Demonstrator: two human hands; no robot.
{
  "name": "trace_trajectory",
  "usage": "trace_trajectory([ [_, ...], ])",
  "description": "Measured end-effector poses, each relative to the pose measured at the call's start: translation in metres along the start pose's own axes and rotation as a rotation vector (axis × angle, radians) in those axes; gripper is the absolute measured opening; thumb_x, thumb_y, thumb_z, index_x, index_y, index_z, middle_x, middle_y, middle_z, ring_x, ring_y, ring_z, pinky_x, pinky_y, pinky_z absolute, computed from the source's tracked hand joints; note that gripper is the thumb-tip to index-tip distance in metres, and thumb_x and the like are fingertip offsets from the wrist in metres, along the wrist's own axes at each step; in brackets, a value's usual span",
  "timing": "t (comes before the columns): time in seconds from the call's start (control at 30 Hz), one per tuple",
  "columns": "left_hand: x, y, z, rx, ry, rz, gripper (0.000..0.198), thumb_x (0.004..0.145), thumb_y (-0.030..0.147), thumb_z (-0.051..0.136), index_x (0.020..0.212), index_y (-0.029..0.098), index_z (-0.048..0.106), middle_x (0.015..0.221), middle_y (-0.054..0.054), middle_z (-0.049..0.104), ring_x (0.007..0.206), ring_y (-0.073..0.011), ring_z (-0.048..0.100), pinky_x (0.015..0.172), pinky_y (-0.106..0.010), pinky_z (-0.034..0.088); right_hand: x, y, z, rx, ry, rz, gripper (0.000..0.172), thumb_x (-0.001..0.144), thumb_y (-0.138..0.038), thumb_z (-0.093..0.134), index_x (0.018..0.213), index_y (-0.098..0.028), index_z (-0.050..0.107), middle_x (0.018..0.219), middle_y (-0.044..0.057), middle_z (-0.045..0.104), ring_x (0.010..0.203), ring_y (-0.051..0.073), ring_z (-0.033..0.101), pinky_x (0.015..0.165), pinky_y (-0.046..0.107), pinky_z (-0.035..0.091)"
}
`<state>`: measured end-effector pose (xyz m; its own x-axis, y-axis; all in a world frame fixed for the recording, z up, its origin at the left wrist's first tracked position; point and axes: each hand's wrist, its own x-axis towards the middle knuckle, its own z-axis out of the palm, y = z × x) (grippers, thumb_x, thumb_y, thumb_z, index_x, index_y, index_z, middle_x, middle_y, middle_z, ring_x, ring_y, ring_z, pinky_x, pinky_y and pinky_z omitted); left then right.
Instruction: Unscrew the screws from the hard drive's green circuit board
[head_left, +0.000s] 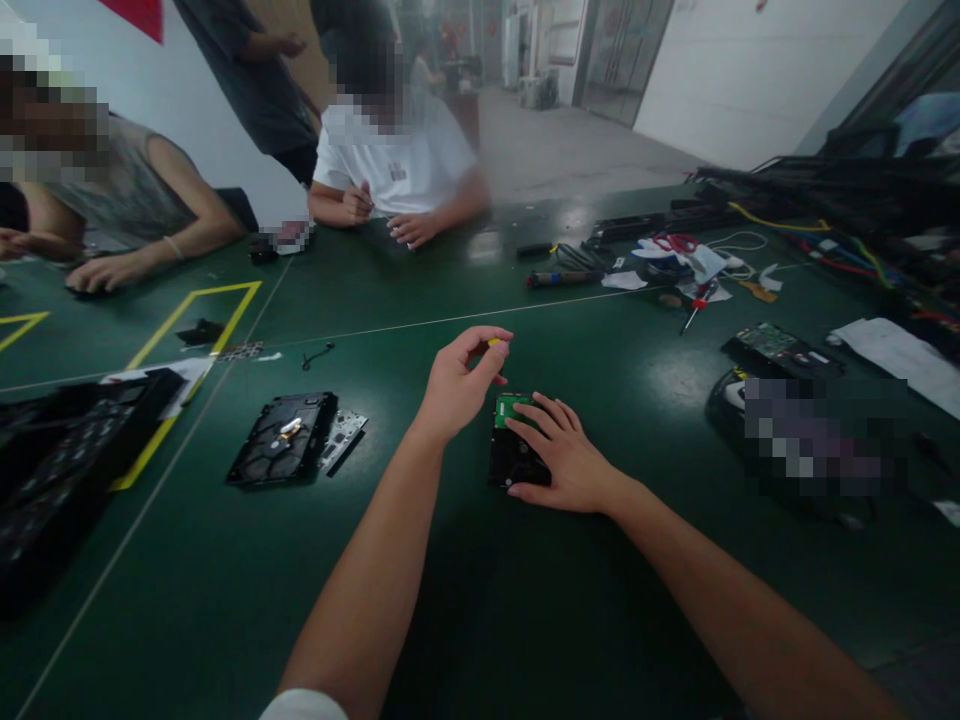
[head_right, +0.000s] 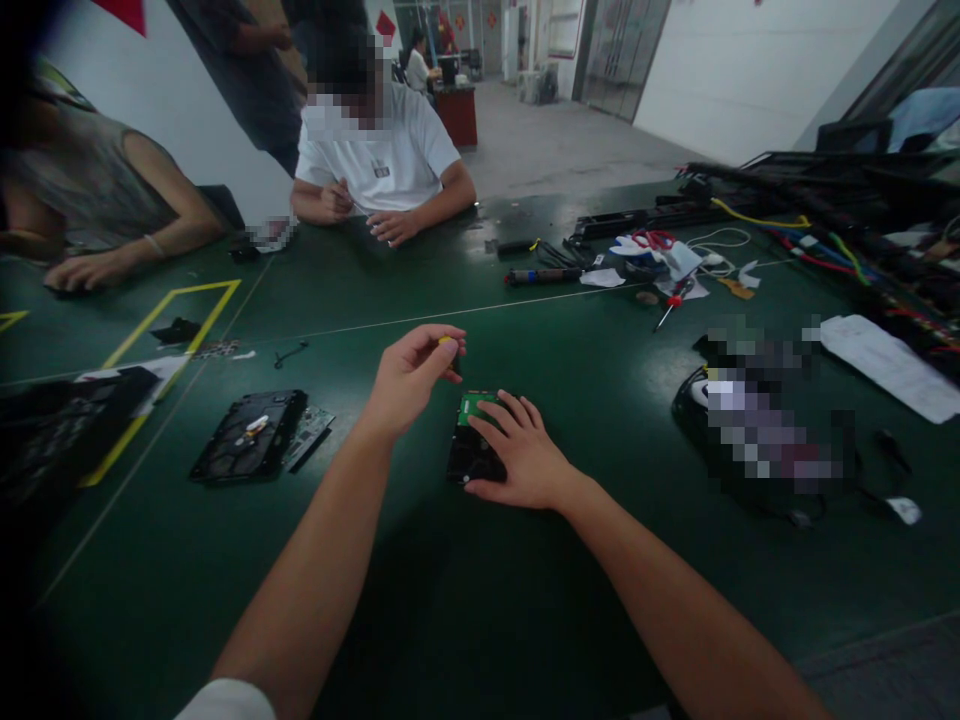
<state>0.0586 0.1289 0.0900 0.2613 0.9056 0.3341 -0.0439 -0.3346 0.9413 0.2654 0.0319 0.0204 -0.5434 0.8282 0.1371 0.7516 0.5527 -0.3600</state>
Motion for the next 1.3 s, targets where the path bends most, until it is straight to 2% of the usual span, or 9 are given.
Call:
trace_trajectory([
  [0.2, -0.0015, 0.0045, 0.0004, -0.063, -0.057, -0.042, 0.026, 0.099, 0.039, 0.065, 0.117, 0.023, 0.074, 0.108, -0.008, 0.074, 0.103, -0.0207, 0.071, 0.069, -0.026, 0.064, 0.0000, -0.0006, -0.0012, -0.005, -0.001, 0.003, 0.094, 0.087, -0.079, 0.063, 0.162, -0.026, 0.045, 0.171, 0.012, 0.036, 0.163, 0.044, 0.011, 0.129, 0.069, 0.012],
  [0.47, -0.0007, 0.0026, -0.0010, -0.118, -0.062, -0.067, 0.026, 0.103, 0.035, 0.054, 0.119, 0.024, 0.072, 0.121, -0.009, 0.074, 0.110, -0.0222, 0.070, 0.069, -0.028, 0.065, -0.0003, -0.0009, -0.0002, -0.008, 0.001, 0.005, 0.094, 0.087, -0.081, 0.062, 0.162, -0.026, 0.045, 0.172, 0.012, 0.036, 0.163, 0.044, 0.012, 0.129, 0.069, 0.011],
  [0.7, 0.0003, 0.0023, -0.0002, -0.004, -0.022, -0.018, 0.027, 0.100, 0.039, 0.063, 0.118, 0.023, 0.073, 0.116, -0.009, 0.074, 0.103, -0.0211, 0.071, 0.065, -0.024, 0.064, -0.0008, 0.0003, 0.0006, -0.005, 0.015, 0.000, 0.095, 0.086, -0.081, 0.063, 0.162, -0.027, 0.044, 0.171, 0.012, 0.037, 0.163, 0.045, 0.012, 0.129, 0.071, 0.011],
  [0.9, 0.0007, -0.0004, -0.0017, 0.152, 0.060, 0.044, 0.026, 0.096, 0.041, 0.071, 0.112, 0.021, 0.077, 0.103, -0.006, 0.072, 0.085, -0.0159, 0.068, 0.063, -0.022, 0.061, -0.0010, -0.0005, 0.0000, -0.009, 0.001, 0.004, 0.094, 0.087, -0.081, 0.062, 0.162, -0.026, 0.045, 0.172, 0.012, 0.036, 0.163, 0.044, 0.013, 0.130, 0.069, 0.011],
  [1.0, 0.0003, 0.0005, -0.0010, 0.172, 0.064, 0.051, 0.025, 0.095, 0.041, 0.075, 0.109, 0.020, 0.076, 0.098, -0.005, 0.071, 0.081, -0.0146, 0.066, 0.061, -0.021, 0.060, -0.0007, -0.0007, -0.0002, -0.003, -0.001, 0.007, 0.094, 0.087, -0.080, 0.063, 0.162, -0.027, 0.044, 0.172, 0.011, 0.035, 0.163, 0.044, 0.011, 0.129, 0.070, 0.011],
  [1.17, -0.0002, 0.0024, -0.0009, 0.163, 0.013, 0.077, 0.028, 0.096, 0.039, 0.072, 0.119, 0.024, 0.074, 0.111, -0.006, 0.067, 0.094, -0.0169, 0.066, 0.064, -0.022, 0.063, -0.0003, -0.0005, 0.0004, -0.002, -0.002, 0.007, 0.095, 0.086, -0.080, 0.063, 0.163, -0.028, 0.043, 0.172, 0.011, 0.035, 0.163, 0.044, 0.011, 0.130, 0.069, 0.011],
  [1.3, -0.0007, 0.0033, -0.0021, 0.155, -0.005, 0.073, 0.024, 0.099, 0.040, 0.068, 0.113, 0.023, 0.077, 0.115, -0.008, 0.068, 0.093, -0.0164, 0.067, 0.068, -0.023, 0.065, -0.0007, 0.0002, 0.0013, -0.013, -0.002, 0.004, 0.094, 0.087, -0.080, 0.062, 0.162, -0.026, 0.044, 0.172, 0.011, 0.035, 0.163, 0.043, 0.011, 0.130, 0.068, 0.011],
])
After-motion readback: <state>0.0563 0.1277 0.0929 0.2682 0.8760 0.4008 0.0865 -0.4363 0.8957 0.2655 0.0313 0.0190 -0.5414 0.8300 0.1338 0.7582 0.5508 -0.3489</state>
